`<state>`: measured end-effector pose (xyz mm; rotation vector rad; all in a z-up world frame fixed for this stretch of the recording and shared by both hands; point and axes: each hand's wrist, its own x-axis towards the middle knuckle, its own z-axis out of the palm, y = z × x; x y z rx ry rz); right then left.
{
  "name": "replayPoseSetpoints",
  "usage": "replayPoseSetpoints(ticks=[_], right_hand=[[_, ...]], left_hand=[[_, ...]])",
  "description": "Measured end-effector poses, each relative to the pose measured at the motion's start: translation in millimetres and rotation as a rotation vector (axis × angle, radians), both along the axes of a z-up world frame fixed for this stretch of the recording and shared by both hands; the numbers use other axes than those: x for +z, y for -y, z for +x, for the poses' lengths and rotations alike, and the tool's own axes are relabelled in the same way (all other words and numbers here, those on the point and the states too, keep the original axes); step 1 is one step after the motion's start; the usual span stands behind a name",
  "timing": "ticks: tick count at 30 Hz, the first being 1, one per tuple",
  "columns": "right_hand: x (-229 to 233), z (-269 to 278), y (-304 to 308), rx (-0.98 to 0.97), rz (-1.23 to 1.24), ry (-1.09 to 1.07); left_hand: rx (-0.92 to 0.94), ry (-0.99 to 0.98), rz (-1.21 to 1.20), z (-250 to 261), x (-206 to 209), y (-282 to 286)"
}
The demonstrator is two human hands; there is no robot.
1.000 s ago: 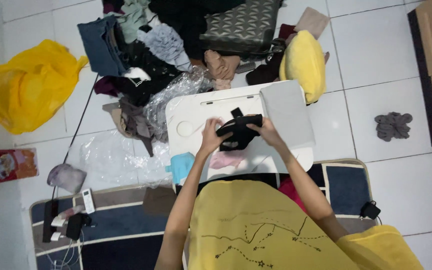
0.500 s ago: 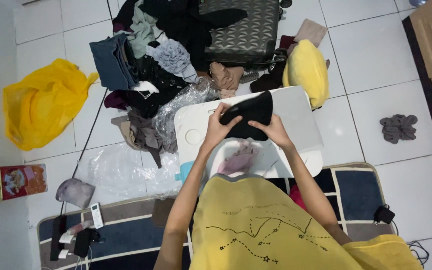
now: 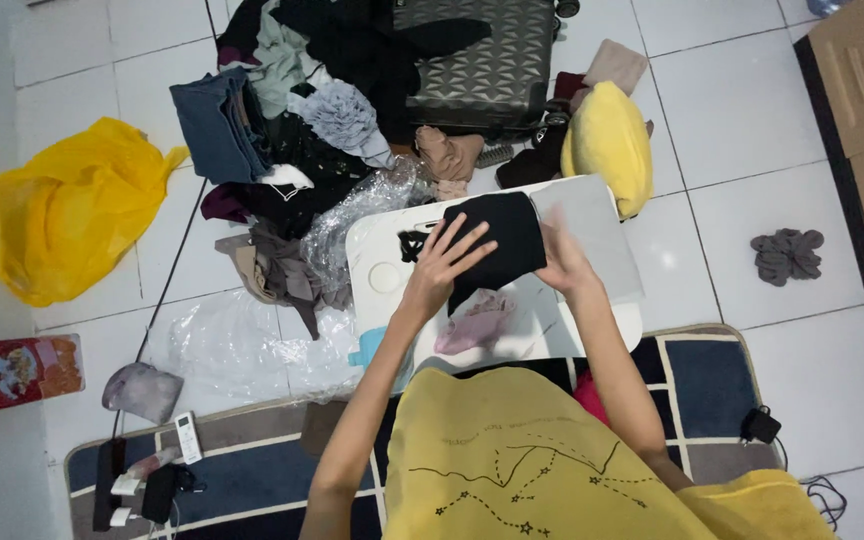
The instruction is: The recorder folds various clothing items including shirts and a dress on a flat surface on the floor.
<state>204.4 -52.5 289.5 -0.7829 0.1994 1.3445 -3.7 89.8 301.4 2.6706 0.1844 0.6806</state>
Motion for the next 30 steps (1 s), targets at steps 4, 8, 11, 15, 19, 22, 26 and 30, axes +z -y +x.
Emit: replayPoseSetpoints(ticks=[4, 8, 11, 15, 19, 22, 26, 30], right_hand=[[-1, -14, 3, 0.179, -0.132, 0.457], [1, -25, -6, 0.208, -0.116, 0.447], [-32, -40, -13, 0.190, 0.025, 0.461], [-93, -58, -17, 0.025, -0.157, 1.537], [-31, -68, -27, 0.116, 0.027, 0.819], [-9, -78, -30, 0.253, 0.051, 0.484], [-32, -91, -47, 0.324, -0.005, 0.465], [-12, -117, -74, 0.401, 0.114, 0.480]], left_hand=[[0.116, -0.376, -0.211, -18, 1, 5], [0.021, 0.151, -1.905, -33, -56, -5], [-0.068, 0.423, -2.082, -35, -92, -2], [0.209, 0.283, -2.041, -22, -78, 11], [0.259, 0.297, -1.993, -31, -65, 3], [0.330, 0.241, -1.920, -48, -70, -3], [0.434, 0.127, -1.970, -70, -73, -12], [0.203, 0.524, -2.361, -99, -55, -14]])
